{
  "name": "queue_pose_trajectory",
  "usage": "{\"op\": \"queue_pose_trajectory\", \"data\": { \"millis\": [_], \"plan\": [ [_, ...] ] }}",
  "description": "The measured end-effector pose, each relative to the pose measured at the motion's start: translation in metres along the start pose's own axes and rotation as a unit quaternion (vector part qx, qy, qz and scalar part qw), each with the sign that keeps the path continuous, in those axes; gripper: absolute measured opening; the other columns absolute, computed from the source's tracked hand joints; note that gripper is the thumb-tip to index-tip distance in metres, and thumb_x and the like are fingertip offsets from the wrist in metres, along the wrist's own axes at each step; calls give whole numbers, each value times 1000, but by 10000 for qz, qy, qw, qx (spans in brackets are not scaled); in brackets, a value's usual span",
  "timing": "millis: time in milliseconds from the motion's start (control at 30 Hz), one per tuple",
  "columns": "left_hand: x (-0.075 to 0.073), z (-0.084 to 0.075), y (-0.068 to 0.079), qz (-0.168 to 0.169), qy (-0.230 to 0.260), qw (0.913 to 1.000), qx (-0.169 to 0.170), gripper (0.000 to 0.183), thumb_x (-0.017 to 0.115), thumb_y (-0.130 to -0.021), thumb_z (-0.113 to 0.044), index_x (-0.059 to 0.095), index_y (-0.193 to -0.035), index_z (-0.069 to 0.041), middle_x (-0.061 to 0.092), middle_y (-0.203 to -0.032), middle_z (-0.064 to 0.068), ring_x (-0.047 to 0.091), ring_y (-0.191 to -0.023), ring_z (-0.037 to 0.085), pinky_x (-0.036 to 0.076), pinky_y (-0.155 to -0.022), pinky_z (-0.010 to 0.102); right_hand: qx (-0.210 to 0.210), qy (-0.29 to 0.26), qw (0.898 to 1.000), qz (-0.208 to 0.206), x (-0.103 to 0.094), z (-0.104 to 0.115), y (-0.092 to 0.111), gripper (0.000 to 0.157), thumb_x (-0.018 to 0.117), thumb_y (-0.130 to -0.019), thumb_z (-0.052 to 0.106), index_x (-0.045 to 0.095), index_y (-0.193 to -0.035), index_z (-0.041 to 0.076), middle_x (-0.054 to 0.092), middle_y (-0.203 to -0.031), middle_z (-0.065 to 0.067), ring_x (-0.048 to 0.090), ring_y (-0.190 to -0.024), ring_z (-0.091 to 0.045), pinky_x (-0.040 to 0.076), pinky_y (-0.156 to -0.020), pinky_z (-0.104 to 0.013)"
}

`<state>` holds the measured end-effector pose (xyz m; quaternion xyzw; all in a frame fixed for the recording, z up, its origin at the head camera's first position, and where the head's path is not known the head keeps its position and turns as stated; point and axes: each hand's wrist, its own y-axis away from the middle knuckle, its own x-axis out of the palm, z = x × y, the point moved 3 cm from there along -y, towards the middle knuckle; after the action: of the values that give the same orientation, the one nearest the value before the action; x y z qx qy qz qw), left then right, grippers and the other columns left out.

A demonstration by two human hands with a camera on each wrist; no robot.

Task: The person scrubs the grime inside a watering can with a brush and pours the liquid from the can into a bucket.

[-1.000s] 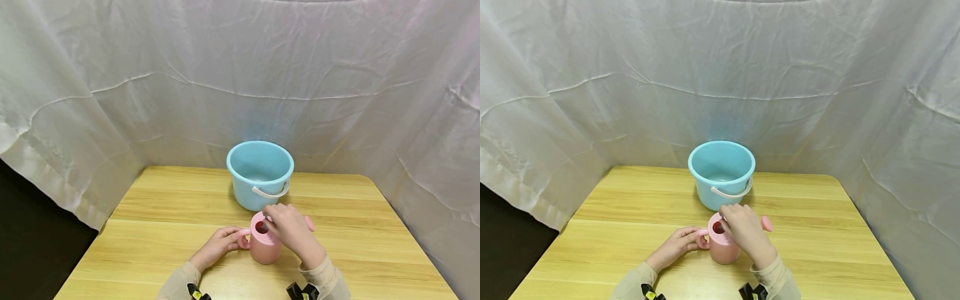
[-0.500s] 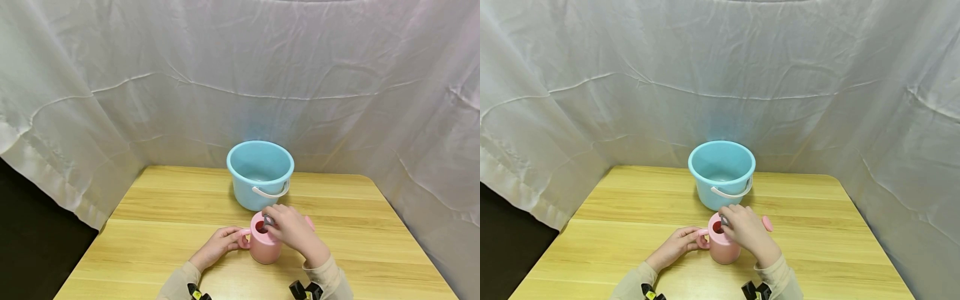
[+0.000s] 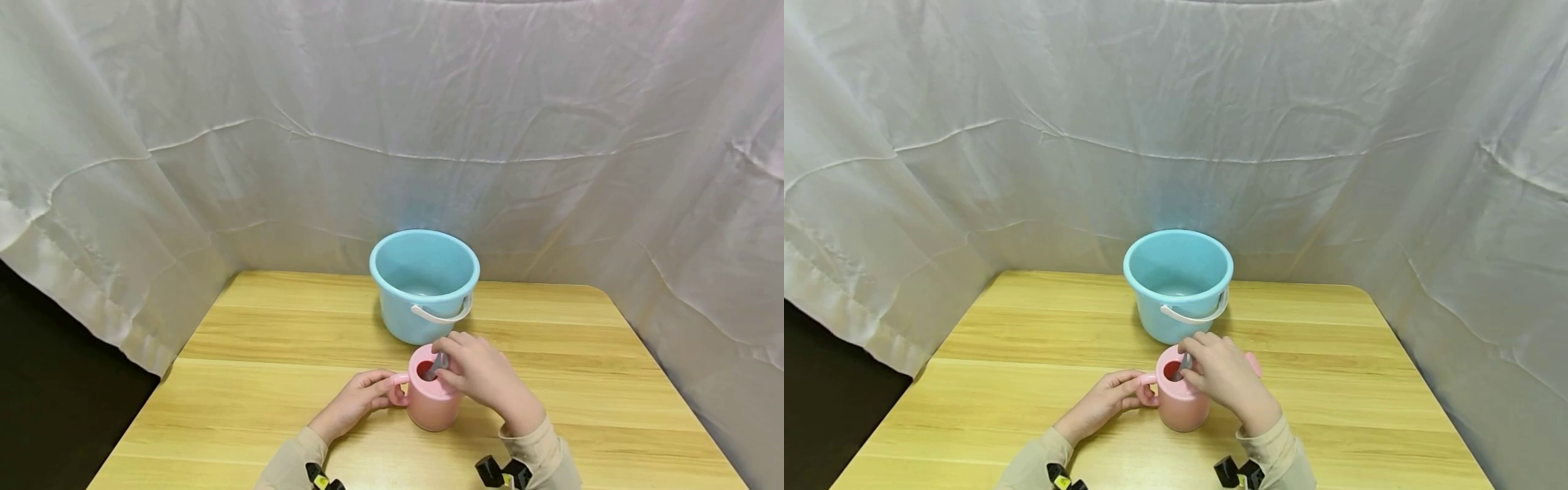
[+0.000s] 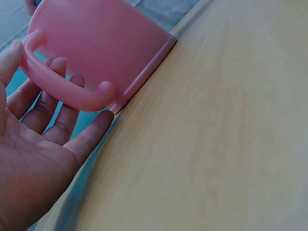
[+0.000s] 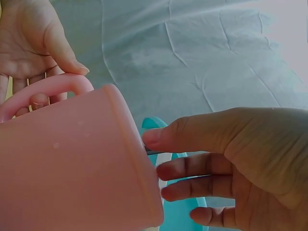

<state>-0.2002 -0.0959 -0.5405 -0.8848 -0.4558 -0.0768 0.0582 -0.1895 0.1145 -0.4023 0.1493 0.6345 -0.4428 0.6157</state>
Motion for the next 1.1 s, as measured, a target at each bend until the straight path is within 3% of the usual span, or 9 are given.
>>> {"op": "queue_pose_trajectory", "data": {
  "millis": [200, 333, 767, 1100],
  "plan": [
    [-1, 1, 0, -14, 17, 10000, -27, 44, 50, -102, -30, 57, -123, 8, 62, -99, 6, 67, -103, 22, 55, -98, 39, -135, -65, 9998, -132, -2, 0, 1, 28, 83, -74, 20, 68, -97, 15, 65, -84, 5, 57, -77, -11, 49, -68, -30],
    [-1, 1, 0, -11, 30, 10000, -9, 44, 49, -102, -29, 56, -125, 8, 62, -100, 6, 68, -103, 21, 55, -99, 39, -259, -92, 9987, -438, -6, 1, 2, 28, 85, -73, 22, 69, -95, 15, 67, -85, 5, 59, -80, -12, 49, -72, -33],
    [-1, 1, 1, 10, 39, 10000, 17, 46, 50, -102, -31, 55, -126, 8, 62, -100, 5, 67, -104, 22, 55, -99, 39, -874, -153, 9847, -1499, -20, 5, 4, 29, 82, -74, 23, 68, -97, 14, 67, -88, 5, 56, -81, -9, 43, -70, -28],
    [0, 1, 0, -23, 49, 10000, -13, 44, 50, -102, -30, 56, -124, 8, 62, -100, 5, 67, -104, 22, 55, -99, 38, -939, -215, 9827, -1584, -25, 8, 5, 28, 80, -77, 24, 69, -99, 13, 68, -92, 4, 60, -87, -11, 45, -72, -30]
  ]
}}
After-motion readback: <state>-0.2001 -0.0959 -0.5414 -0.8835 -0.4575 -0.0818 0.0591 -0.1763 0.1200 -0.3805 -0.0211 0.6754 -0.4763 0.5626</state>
